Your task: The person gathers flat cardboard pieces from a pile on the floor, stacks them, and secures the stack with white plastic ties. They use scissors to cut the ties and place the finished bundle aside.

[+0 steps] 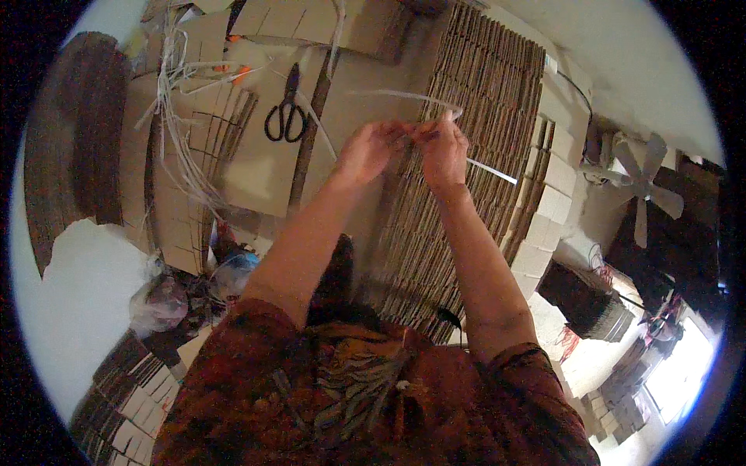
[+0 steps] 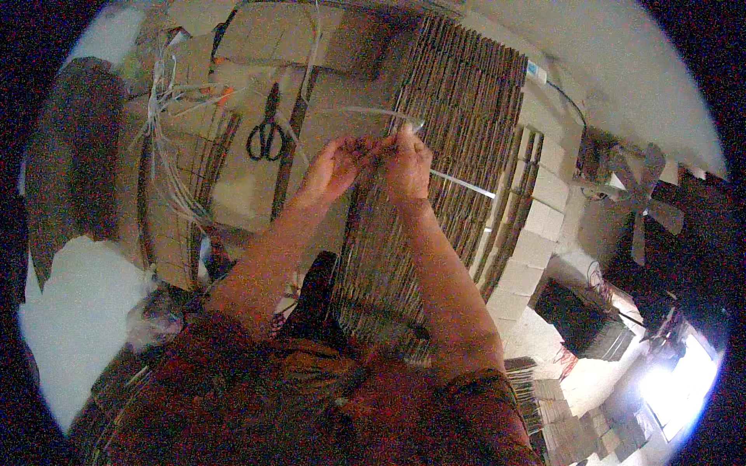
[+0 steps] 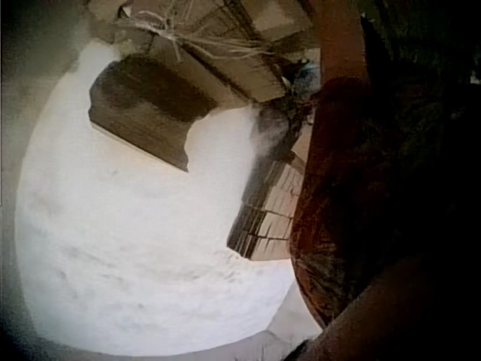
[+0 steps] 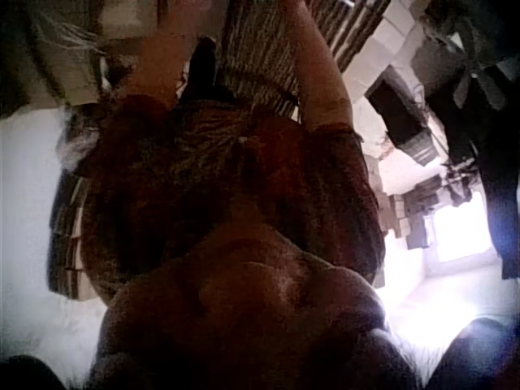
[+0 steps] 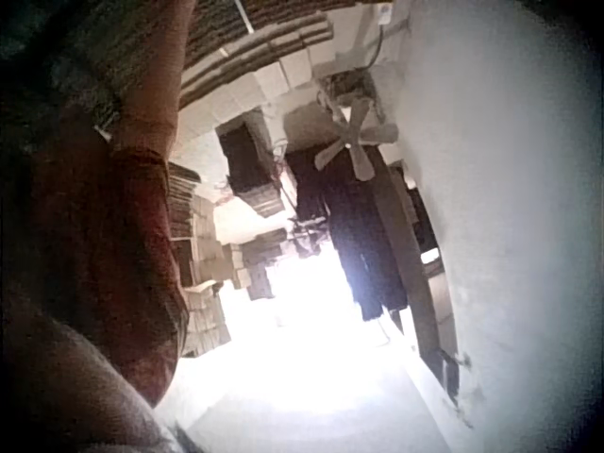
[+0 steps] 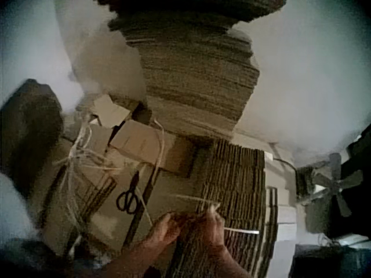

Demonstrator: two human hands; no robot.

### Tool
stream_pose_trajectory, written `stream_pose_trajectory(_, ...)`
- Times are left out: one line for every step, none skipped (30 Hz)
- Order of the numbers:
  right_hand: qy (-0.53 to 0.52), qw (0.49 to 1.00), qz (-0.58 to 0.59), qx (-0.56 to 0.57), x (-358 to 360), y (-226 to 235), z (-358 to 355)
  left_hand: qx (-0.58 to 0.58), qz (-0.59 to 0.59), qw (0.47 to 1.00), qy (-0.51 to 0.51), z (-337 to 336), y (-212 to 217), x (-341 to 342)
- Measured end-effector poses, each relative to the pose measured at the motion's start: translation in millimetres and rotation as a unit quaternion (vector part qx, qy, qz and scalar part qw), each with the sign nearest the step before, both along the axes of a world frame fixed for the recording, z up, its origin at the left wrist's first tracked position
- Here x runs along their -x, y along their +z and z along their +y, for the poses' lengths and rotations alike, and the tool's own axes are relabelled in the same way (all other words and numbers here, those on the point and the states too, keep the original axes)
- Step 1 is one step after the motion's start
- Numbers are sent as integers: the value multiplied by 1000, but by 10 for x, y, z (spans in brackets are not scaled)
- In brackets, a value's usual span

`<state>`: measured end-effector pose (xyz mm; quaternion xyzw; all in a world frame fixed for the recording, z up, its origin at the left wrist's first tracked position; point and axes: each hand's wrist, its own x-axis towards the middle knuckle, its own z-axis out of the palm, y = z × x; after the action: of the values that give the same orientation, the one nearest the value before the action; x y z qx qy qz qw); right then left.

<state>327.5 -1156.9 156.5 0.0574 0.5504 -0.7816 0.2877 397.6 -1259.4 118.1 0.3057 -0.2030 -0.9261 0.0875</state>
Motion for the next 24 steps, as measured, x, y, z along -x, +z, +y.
stream_pose_trajectory(-33, 999, -21, 16, 33, -86, -27, -35, -2, 999, 39, 70, 32, 54)
stream_pose_trajectory(-67, 996, -42, 31, 60, -144, -41, -19, -30, 999, 33, 92, 8, 94)
stream_pose_trajectory(-68, 997, -46, 12, 53, -151, -70, -2, -60, 998, 33, 80, -50, 129)
stream_pose_trajectory(-68, 997, -46, -6, 60, -117, -105, 15, -88, 995, 35, 61, -114, 185)
stream_pose_trajectory(-69, 996, -46, -24, 66, -85, -114, 39, -111, 992, 34, 37, -223, 275)
stream_pose_trajectory(-65, 996, -19, -57, 23, -49, -62, 61, -137, 988, 36, 23, -398, 353)
stream_pose_trajectory(-64, 994, 11, -87, 2, 4, -2, 86, -158, 983, 36, -4, -427, 432)
stream_pose_trajectory(-61, 990, 42, -116, 14, 32, 40, 92, -180, 979, 31, 2, -455, 449)
stream_pose_trajectory(-89, 992, 11, -87, 37, -22, 110, 95, -200, 975, 19, 53, -409, 477)
stream_pose_trajectory(-116, 991, -20, -57, 61, -66, 163, 99, -220, 971, 7, 85, -368, 505)
stream_pose_trajectory(-157, 984, -86, -6, 107, -115, 187, 72, -204, 976, 6, 90, -427, 536)
stream_pose_trajectory(-193, 969, -150, 46, 123, -116, 168, 45, -188, 981, 10, 74, -585, 528)
stream_pose_trajectory(-139, 987, 42, -61, 131, -153, 123, 19, -173, 985, 13, 75, -749, 522)
stream_pose_trajectory(-76, 956, 232, -162, 106, -226, 26, 63, -143, 987, 42, 112, -931, 511)
stream_pose_trajectory(-30, 936, 289, -198, 5, -225, -116, 107, -114, 985, 74, 145, -1126, 487)
stream_pose_trajectory(1, 907, 346, -238, -67, -240, -211, 124, -101, 984, 74, 173, -1160, 492)
stream_pose_trajectory(26, 873, 402, -273, -132, -253, -311, 140, -86, 984, 75, 196, -1188, 504)
stream_pose_trajectory(39, 884, 377, -275, -86, -289, -256, 129, -89, 986, 58, 192, -1104, 506)
stream_pose_trajectory(52, 893, 352, -275, -58, -303, -201, 118, -99, 987, 47, 179, -1018, 487)
stream_pose_trajectory(45, 900, 342, -267, 128, -478, -27, 108, -107, 988, 38, 148, -932, 483)
stream_pose_trajectory(21, 953, 222, -206, 133, -343, 9, 95, -127, 987, 39, 92, -878, 416)
stream_pose_trajectory(-34, 986, 93, -131, 144, -177, 67, 83, -139, 986, 40, 18, -751, 426)
stream_pose_trajectory(-118, 990, -25, -68, 181, -30, 169, 127, -213, 968, -33, -33, -448, 505)
stream_pose_trajectory(-158, 978, -135, 9, 153, -28, 264, 151, -203, 967, -35, -51, -366, 502)
